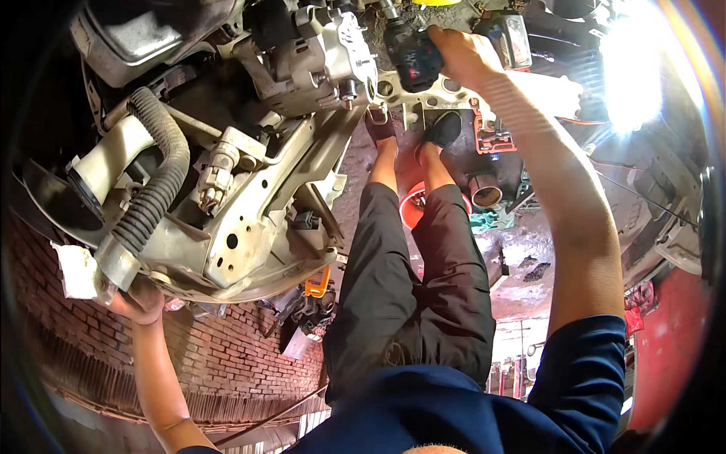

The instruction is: The person works under the hood of a car, using a yellow funnel to pour fluid into the engine and then using a cordless impact wrench to tighten bolts on the engine block. The person also handles a white cloth and various engine components during the process.

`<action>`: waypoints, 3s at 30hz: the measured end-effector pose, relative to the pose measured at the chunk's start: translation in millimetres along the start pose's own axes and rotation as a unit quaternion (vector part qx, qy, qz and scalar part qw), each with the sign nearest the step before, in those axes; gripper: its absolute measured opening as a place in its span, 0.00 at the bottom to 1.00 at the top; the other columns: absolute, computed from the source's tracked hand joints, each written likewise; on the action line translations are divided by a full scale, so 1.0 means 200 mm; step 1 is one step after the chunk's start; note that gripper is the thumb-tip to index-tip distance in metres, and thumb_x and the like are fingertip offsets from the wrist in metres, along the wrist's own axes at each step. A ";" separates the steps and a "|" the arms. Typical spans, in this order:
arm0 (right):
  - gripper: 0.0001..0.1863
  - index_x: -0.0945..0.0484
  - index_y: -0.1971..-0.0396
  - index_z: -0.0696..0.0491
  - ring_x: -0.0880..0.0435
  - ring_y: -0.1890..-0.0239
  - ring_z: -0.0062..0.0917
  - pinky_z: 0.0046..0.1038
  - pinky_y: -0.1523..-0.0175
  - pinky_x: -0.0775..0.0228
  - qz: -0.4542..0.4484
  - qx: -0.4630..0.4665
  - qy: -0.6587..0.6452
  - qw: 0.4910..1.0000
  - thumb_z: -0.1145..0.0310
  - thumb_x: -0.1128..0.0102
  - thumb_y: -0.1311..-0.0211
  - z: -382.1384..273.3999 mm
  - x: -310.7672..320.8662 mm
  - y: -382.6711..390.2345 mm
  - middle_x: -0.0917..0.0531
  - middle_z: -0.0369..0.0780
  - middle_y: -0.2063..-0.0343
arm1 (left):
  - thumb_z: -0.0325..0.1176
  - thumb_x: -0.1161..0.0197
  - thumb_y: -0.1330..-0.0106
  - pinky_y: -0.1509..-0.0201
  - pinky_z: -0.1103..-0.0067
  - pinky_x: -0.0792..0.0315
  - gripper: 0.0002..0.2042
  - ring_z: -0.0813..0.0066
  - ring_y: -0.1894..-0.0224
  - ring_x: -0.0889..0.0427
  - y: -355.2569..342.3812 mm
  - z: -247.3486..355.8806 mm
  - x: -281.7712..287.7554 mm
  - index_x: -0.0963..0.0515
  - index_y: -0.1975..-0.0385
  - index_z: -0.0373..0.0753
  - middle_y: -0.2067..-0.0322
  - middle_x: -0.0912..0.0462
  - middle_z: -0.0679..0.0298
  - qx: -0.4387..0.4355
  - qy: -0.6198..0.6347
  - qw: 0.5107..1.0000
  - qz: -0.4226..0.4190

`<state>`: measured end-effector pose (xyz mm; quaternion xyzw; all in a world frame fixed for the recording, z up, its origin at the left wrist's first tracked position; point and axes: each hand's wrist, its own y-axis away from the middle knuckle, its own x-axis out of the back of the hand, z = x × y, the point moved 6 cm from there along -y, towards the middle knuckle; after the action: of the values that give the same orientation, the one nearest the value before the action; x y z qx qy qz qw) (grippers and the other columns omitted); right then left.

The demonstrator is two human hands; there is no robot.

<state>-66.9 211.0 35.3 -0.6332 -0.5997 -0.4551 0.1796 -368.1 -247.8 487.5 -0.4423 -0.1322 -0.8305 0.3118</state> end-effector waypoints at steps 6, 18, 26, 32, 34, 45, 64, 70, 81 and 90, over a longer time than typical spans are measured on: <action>0.18 0.23 0.46 0.49 0.09 0.55 0.46 0.47 0.53 0.17 -0.045 -0.062 0.018 0.997 0.66 0.37 0.35 -0.18 -0.05 -0.20 0.10 0.48 0.62 | 0.41 0.43 0.23 0.34 0.67 0.26 0.29 0.61 0.40 0.21 0.00 0.06 -0.03 0.34 0.32 0.24 0.35 0.26 0.46 -0.085 -0.201 0.972 -0.091; 0.19 0.23 0.48 0.50 0.09 0.57 0.48 0.48 0.54 0.18 -0.017 -0.102 0.013 0.995 0.68 0.32 0.40 -0.23 -0.13 -0.26 0.11 0.50 0.62 | 0.46 0.34 0.29 0.31 0.60 0.28 0.37 0.54 0.36 0.24 -0.05 0.18 -0.16 0.39 0.30 0.24 0.33 0.30 0.43 -0.132 -0.207 0.962 -0.121; 0.13 0.19 0.54 0.50 0.09 0.57 0.48 0.47 0.54 0.17 -0.033 -0.106 0.020 0.994 0.68 0.34 0.39 -0.16 -0.12 -0.27 0.10 0.48 0.61 | 0.45 0.34 0.29 0.30 0.60 0.31 0.39 0.53 0.35 0.25 -0.07 0.18 -0.18 0.42 0.28 0.25 0.32 0.32 0.43 -0.135 -0.202 0.962 -0.121; 0.14 0.23 0.54 0.51 0.09 0.59 0.48 0.47 0.56 0.17 -0.019 -0.107 0.014 0.994 0.67 0.35 0.38 -0.24 -0.15 -0.28 0.11 0.50 0.65 | 0.44 0.34 0.28 0.28 0.60 0.32 0.40 0.53 0.33 0.26 -0.06 0.21 -0.18 0.44 0.26 0.25 0.31 0.33 0.44 -0.133 -0.205 0.963 -0.116; 0.10 0.16 0.55 0.51 0.07 0.56 0.44 0.44 0.52 0.15 -0.032 -0.110 0.023 0.993 0.73 0.41 0.33 -0.25 -0.11 -0.26 0.09 0.48 0.61 | 0.44 0.34 0.28 0.28 0.59 0.33 0.40 0.53 0.33 0.27 -0.06 0.21 -0.18 0.45 0.26 0.25 0.30 0.33 0.44 -0.133 -0.201 0.963 -0.117; 0.10 0.20 0.55 0.52 0.09 0.56 0.50 0.48 0.54 0.16 -0.026 -0.139 0.006 0.990 0.72 0.40 0.35 -0.28 -0.09 -0.25 0.10 0.50 0.60 | 0.43 0.33 0.28 0.25 0.59 0.36 0.42 0.53 0.31 0.29 -0.11 0.21 -0.16 0.49 0.24 0.26 0.29 0.35 0.44 -0.116 -0.159 0.976 -0.095; 0.11 0.20 0.51 0.56 0.08 0.53 0.45 0.43 0.52 0.14 -0.091 -0.150 0.046 0.983 0.69 0.47 0.26 -0.29 -0.09 -0.28 0.10 0.50 0.56 | 0.50 0.32 0.36 0.27 0.58 0.39 0.44 0.56 0.33 0.29 -0.20 0.24 -0.20 0.43 0.27 0.28 0.33 0.32 0.48 -0.075 -0.162 0.984 -0.006; 0.12 0.17 0.51 0.51 0.09 0.51 0.46 0.45 0.51 0.15 -0.088 -0.176 0.005 0.980 0.75 0.40 0.33 -0.28 -0.03 -0.25 0.10 0.49 0.56 | 0.49 0.46 0.27 0.29 0.56 0.37 0.38 0.48 0.34 0.28 -0.27 0.38 -0.26 0.43 0.27 0.25 0.34 0.32 0.42 -0.155 -0.244 0.956 -0.050; 0.24 0.27 0.52 0.57 0.13 0.58 0.57 0.48 0.56 0.20 0.057 -0.038 -0.041 0.997 0.76 0.27 0.49 0.02 -0.21 -0.04 0.14 0.55 0.64 | 0.54 0.46 0.24 0.26 0.58 0.37 0.42 0.53 0.30 0.31 -0.20 0.26 -0.22 0.49 0.24 0.25 0.29 0.39 0.43 -0.072 -0.190 0.979 -0.027; 0.23 0.23 0.53 0.55 0.11 0.56 0.53 0.48 0.53 0.19 0.027 -0.035 -0.023 0.999 0.68 0.23 0.48 0.12 0.01 -0.07 0.12 0.54 0.66 | 0.48 0.47 0.23 0.32 0.61 0.30 0.30 0.54 0.40 0.19 -0.12 0.19 -0.17 0.29 0.36 0.23 0.43 0.19 0.46 -0.078 -0.157 0.984 -0.002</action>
<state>-71.3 233.2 20.3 -0.6653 -0.5704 -0.4558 0.1560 -343.8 -196.7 482.8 -0.5903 -0.1150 -0.7587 0.2503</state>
